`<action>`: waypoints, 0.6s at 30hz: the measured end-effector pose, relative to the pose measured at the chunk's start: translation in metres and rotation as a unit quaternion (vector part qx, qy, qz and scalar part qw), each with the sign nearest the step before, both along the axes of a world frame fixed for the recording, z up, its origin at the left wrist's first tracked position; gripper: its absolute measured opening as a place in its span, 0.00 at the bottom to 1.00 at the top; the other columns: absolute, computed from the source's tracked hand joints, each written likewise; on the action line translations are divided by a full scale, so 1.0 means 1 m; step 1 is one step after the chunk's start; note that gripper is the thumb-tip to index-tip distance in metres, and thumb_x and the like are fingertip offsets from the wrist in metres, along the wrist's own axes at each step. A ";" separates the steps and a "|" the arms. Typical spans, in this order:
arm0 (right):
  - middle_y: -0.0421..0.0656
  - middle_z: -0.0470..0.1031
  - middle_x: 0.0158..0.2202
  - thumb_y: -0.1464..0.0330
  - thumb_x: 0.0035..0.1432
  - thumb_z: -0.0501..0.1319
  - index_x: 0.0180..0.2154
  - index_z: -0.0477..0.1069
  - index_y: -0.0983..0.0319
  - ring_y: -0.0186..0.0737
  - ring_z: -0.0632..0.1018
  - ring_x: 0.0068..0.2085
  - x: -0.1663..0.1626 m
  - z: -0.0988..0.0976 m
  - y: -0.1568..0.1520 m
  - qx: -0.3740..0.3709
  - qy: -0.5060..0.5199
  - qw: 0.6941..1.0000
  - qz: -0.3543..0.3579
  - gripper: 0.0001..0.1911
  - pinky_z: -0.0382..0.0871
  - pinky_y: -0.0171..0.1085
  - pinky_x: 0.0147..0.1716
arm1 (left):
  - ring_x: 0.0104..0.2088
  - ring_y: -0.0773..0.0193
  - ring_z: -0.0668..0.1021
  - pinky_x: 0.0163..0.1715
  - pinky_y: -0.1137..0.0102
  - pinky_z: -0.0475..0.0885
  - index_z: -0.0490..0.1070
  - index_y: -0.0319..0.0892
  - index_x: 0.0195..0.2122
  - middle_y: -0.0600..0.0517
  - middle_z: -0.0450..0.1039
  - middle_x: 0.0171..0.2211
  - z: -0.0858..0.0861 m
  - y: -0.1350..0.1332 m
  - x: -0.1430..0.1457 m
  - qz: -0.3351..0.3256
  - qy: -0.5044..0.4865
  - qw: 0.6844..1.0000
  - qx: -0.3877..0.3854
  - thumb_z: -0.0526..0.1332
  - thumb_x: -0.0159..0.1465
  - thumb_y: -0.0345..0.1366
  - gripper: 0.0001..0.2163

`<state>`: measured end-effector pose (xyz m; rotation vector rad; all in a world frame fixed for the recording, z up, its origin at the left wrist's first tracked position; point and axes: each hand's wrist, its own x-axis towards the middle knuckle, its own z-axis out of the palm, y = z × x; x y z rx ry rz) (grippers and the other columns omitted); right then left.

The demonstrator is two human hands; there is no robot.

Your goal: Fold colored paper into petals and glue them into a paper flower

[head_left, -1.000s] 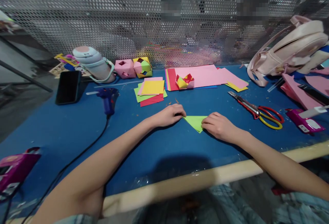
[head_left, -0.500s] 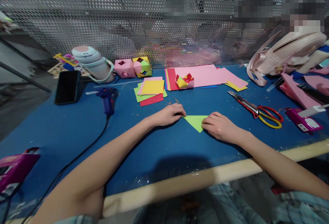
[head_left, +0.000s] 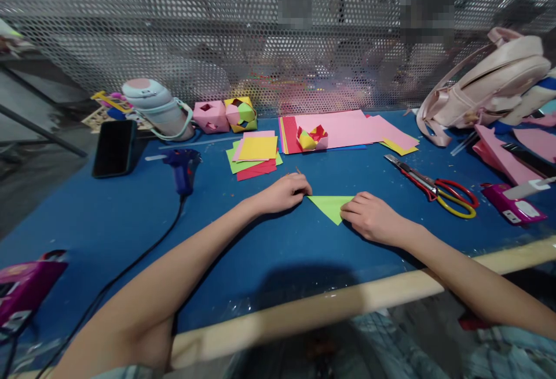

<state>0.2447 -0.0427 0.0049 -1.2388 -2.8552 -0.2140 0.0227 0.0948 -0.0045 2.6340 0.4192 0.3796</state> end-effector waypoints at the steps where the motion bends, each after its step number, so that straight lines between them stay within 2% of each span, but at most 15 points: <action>1: 0.48 0.73 0.35 0.72 0.60 0.49 0.40 0.70 0.66 0.40 0.67 0.35 0.000 0.000 0.000 0.001 -0.002 1.000 0.000 0.12 0.55 0.39 0.38 | 0.37 0.65 0.70 0.42 0.67 0.64 0.69 0.40 0.33 0.51 0.69 0.31 0.002 -0.001 0.001 0.020 -0.011 1.000 0.010 0.51 0.57 0.23 0.10; 5: 0.47 0.73 0.34 0.72 0.60 0.50 0.39 0.70 0.66 0.40 0.67 0.35 -0.001 0.000 0.000 0.006 -0.003 1.000 0.001 0.11 0.54 0.39 0.37 | 0.39 0.63 0.70 0.42 0.66 0.65 0.68 0.39 0.35 0.49 0.69 0.35 0.006 -0.021 0.011 0.110 -0.081 0.989 0.057 0.49 0.58 0.23 0.10; 7: 0.47 0.73 0.33 0.72 0.59 0.50 0.38 0.70 0.66 0.40 0.67 0.34 -0.001 -0.001 0.000 0.007 -0.001 1.000 0.005 0.11 0.54 0.39 0.37 | 0.39 0.63 0.69 0.41 0.67 0.66 0.68 0.37 0.35 0.47 0.69 0.35 0.004 -0.038 0.019 0.084 -0.084 0.989 0.091 0.49 0.61 0.26 0.09; 10: 0.47 0.73 0.31 0.73 0.59 0.50 0.37 0.70 0.65 0.40 0.67 0.34 0.000 -0.003 0.001 0.007 0.009 1.000 0.014 0.11 0.55 0.39 0.38 | 0.37 0.61 0.69 0.37 0.66 0.67 0.68 0.36 0.34 0.44 0.69 0.35 -0.004 -0.061 0.029 0.012 -0.002 0.984 0.178 0.47 0.64 0.28 0.10; 14: 0.47 0.73 0.30 0.73 0.59 0.50 0.35 0.71 0.65 0.39 0.68 0.34 0.002 -0.004 0.002 0.004 0.025 1.000 0.016 0.11 0.55 0.39 0.38 | 0.32 0.60 0.69 0.33 0.66 0.67 0.67 0.35 0.30 0.45 0.68 0.30 -0.016 -0.077 0.035 0.007 0.060 0.968 0.244 0.46 0.65 0.28 0.12; 18: 0.47 0.73 0.31 0.73 0.59 0.49 0.36 0.70 0.65 0.39 0.68 0.35 0.003 -0.004 0.001 0.002 0.029 0.999 0.018 0.11 0.57 0.39 0.38 | 0.32 0.60 0.70 0.32 0.66 0.68 0.68 0.34 0.30 0.45 0.68 0.28 -0.022 -0.086 0.034 0.013 0.055 0.961 0.271 0.46 0.65 0.28 0.12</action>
